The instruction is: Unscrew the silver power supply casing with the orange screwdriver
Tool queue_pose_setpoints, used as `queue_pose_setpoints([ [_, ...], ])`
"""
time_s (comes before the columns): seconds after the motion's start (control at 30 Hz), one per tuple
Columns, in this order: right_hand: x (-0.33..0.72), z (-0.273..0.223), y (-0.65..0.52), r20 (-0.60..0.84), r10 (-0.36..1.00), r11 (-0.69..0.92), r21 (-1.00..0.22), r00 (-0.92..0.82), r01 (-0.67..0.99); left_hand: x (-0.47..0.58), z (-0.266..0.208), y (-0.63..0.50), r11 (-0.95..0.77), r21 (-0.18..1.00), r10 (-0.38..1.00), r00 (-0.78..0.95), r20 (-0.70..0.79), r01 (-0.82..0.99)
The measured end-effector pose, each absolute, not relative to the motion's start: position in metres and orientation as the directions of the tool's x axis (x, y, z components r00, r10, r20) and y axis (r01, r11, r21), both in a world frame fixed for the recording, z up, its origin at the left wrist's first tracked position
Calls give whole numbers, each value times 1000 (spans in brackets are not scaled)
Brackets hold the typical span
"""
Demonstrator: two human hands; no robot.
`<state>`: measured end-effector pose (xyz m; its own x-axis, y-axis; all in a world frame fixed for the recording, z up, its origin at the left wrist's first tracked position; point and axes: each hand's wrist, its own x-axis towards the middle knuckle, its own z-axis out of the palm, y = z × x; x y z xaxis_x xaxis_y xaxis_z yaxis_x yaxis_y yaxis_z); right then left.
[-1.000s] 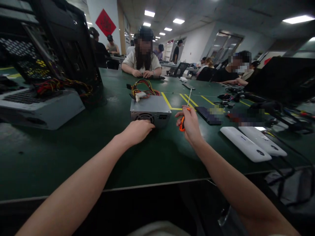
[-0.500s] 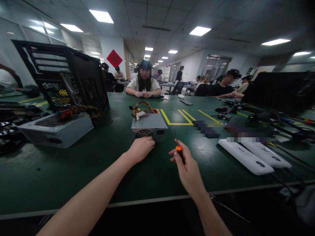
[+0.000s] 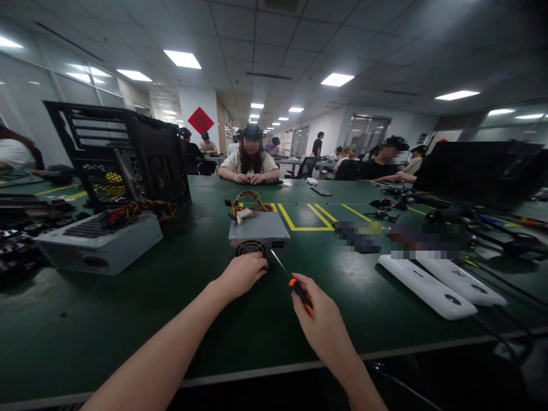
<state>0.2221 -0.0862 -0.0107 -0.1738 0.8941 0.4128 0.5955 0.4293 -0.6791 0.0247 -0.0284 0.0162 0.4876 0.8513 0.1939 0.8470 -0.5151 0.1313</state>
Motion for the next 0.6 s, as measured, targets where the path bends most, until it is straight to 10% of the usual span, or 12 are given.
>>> queue_pose_setpoints([
  [0.37,221,-7,-90,409,900,387,-593,-150,706,27,17,-29,-483,152,868,449,211,862],
  [0.6,229,-6,-93,482,864,460,-642,-143,613,29,26,-27,-404,779,910,301,287,479],
])
